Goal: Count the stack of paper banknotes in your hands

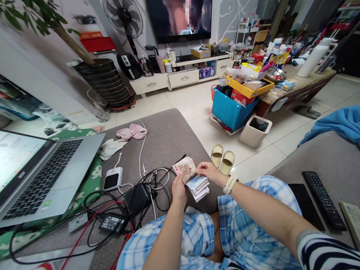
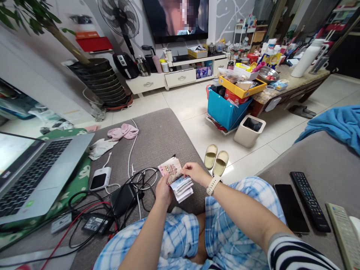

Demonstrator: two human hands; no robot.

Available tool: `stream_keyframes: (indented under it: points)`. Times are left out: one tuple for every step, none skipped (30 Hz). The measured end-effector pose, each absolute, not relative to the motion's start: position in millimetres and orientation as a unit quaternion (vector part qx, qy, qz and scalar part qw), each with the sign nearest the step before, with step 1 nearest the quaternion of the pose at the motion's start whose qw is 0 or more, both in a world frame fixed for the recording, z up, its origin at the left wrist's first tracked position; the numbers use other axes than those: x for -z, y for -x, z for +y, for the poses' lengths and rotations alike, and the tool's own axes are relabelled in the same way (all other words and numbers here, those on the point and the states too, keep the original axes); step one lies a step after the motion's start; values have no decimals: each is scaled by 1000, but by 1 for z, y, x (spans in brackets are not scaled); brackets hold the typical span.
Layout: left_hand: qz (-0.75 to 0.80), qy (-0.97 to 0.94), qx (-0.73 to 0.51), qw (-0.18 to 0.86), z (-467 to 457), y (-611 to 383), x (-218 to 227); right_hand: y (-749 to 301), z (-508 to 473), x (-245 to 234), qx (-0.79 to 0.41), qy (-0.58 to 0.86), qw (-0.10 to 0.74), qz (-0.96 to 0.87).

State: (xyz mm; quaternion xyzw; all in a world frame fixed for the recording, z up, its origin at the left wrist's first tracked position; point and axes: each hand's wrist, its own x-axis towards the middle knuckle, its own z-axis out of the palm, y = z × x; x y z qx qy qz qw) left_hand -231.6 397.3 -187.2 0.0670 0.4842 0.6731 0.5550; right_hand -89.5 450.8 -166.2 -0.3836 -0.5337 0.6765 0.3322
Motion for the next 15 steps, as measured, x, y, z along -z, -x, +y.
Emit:
stream_keyframes:
  points:
    - [485,-71,-670,557,397,232,187,89,451,168,-672,388,333,-536]
    - [484,-78,-666,562,397,232,186,89,452,171,-667,393,334,-538]
    - [481,-85,-663,567,396,232,186,89,452,173,-662,399,337,-538]
    - [477,-93,-660,573,396,232,186,89,453,175,-656,405,340,-538]
    - [474,-100,-658,577,396,232,186,89,454,177,-651,411,344,-538]
    - [472,-105,-656,580,396,233,187,89,454,178,-646,417,347,-538]
    - [471,-108,-654,581,395,233,188,89,455,179,-641,421,350,-539]
    - [472,-111,-653,582,395,233,188,89,455,179,-636,423,352,-541]
    - [472,-113,-652,582,395,233,189,89,455,179,-632,422,354,-545]
    - [473,-115,-651,582,395,233,189,89,455,178,-629,420,354,-550]
    - [473,-116,-650,583,395,233,189,89,455,178,-628,418,352,-554]
    - [474,-117,-650,583,395,233,189,89,455,177,-629,415,348,-558]
    - [475,-118,-649,583,394,233,188,89,454,177,-631,412,342,-561]
    - [476,-119,-648,583,394,232,186,89,454,177,-633,411,337,-563]
    - [476,-120,-647,583,394,232,185,89,454,177,-635,410,334,-563]
